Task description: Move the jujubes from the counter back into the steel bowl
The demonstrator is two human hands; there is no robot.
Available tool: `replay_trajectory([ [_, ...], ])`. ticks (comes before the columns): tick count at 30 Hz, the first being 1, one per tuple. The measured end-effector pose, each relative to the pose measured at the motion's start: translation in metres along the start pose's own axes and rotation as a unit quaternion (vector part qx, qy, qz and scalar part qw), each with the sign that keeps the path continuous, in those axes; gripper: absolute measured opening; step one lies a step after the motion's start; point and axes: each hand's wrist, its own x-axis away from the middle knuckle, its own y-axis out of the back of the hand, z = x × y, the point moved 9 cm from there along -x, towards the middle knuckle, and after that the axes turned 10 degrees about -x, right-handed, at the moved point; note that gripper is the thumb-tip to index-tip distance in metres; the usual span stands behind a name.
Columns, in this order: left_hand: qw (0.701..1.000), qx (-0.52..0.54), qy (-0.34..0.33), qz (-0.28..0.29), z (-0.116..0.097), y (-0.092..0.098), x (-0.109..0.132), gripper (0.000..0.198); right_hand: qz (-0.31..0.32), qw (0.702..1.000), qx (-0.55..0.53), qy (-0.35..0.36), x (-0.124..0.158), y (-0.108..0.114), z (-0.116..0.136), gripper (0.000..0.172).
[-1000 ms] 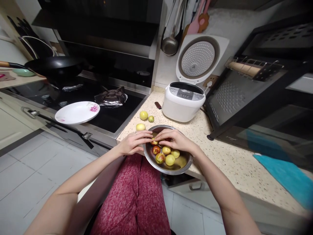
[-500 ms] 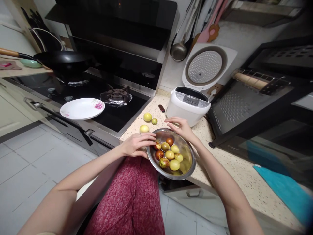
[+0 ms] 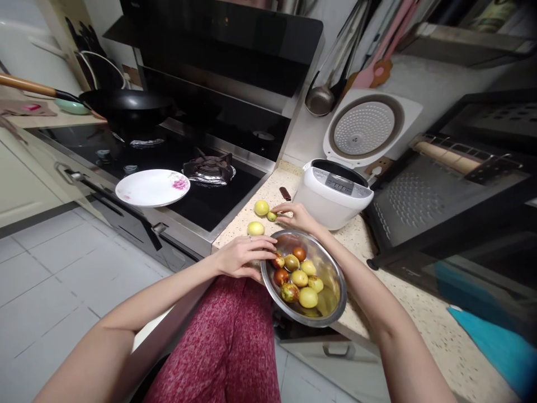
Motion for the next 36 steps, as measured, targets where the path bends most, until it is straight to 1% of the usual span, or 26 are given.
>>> replay_trajectory([
  [5, 1.000, 0.002, -0.005, -0.005, -0.001, 0.001, 0.001, 0.062, -0.007, 1.000, -0.014, 0.009, -0.006, -0.004, -0.001, 0.034],
  [10, 1.000, 0.009, 0.001, -0.002, 0.001, 0.000, 0.003, 0.062, 0.001, 1.000, -0.005, 0.011, -0.005, -0.009, 0.002, 0.030],
  [12, 1.000, 0.011, 0.002, -0.005, 0.001, 0.001, 0.002, 0.062, -0.002, 1.000, -0.003, 0.006, 0.000, -0.006, 0.006, 0.028],
  [15, 1.000, 0.009, 0.005, -0.007, 0.000, 0.001, 0.001, 0.060, -0.046, 0.999, -0.006, 0.005, 0.014, 0.010, 0.019, 0.028],
  [18, 1.000, 0.005, 0.001, -0.014, -0.001, 0.004, 0.000, 0.060, -0.120, 0.993, -0.005, 0.016, 0.039, 0.032, 0.043, 0.028],
  [20, 1.000, 0.001, -0.003, -0.015, -0.002, 0.004, 0.000, 0.060, -0.143, 0.990, 0.003, 0.015, 0.057, 0.037, 0.060, 0.028],
  [22, 1.000, -0.006, -0.004, -0.014, -0.002, 0.004, 0.000, 0.060, -0.132, 0.991, 0.012, 0.016, 0.074, 0.032, 0.077, 0.027],
  [24, 1.000, -0.014, -0.005, -0.017, -0.002, 0.004, 0.001, 0.059, -0.101, 0.995, 0.010, 0.021, 0.087, 0.021, 0.090, 0.027],
  [26, 1.000, -0.021, -0.007, -0.019, -0.001, 0.003, 0.002, 0.059, -0.071, 0.997, 0.004, 0.023, 0.097, 0.009, 0.098, 0.027],
  [29, 0.999, -0.027, -0.008, -0.017, -0.001, 0.003, 0.003, 0.060, -0.055, 0.998, 0.008, 0.022, 0.103, 0.001, 0.101, 0.028],
  [33, 0.999, -0.035, -0.004, -0.007, -0.002, 0.002, 0.003, 0.066, -0.034, 0.999, 0.005, 0.025, 0.103, -0.005, 0.098, 0.026],
  [36, 0.999, -0.033, -0.002, -0.002, -0.001, 0.002, 0.002, 0.067, -0.026, 0.999, -0.001, 0.028, 0.102, -0.006, 0.097, 0.027],
])
